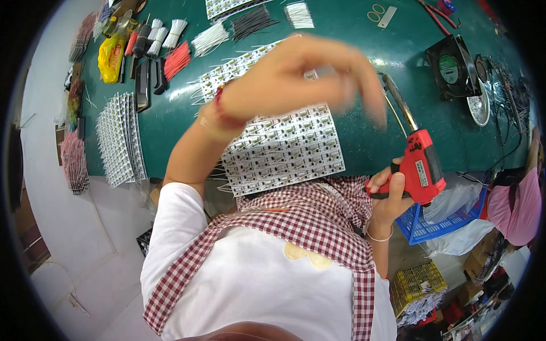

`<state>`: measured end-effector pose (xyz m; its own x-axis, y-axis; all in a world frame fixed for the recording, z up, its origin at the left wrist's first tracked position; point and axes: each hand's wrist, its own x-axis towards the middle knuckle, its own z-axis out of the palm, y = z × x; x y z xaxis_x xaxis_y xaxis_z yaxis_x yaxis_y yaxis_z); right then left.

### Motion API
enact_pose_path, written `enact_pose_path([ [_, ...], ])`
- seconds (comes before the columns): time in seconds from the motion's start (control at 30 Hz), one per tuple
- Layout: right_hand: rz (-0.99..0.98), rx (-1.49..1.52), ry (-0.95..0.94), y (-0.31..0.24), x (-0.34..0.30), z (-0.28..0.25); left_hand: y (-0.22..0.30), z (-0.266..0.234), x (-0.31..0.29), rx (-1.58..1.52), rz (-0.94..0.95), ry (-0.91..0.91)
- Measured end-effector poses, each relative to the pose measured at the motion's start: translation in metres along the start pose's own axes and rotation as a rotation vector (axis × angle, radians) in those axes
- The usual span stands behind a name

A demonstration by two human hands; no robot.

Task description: The person assembles circuit boards by placing sleeves onto component leads by hand and soldering the leads using a soldering iron.

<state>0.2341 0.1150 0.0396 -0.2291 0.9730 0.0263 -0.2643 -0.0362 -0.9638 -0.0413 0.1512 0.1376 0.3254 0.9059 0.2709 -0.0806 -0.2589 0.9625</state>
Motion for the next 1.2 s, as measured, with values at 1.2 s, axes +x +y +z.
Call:
enact_pose_path([
  [1.2,0.007,-0.006,0.067,0.0,0.018,-0.002,-0.182,-0.169,0.016,1.312,-0.231,0.376],
])
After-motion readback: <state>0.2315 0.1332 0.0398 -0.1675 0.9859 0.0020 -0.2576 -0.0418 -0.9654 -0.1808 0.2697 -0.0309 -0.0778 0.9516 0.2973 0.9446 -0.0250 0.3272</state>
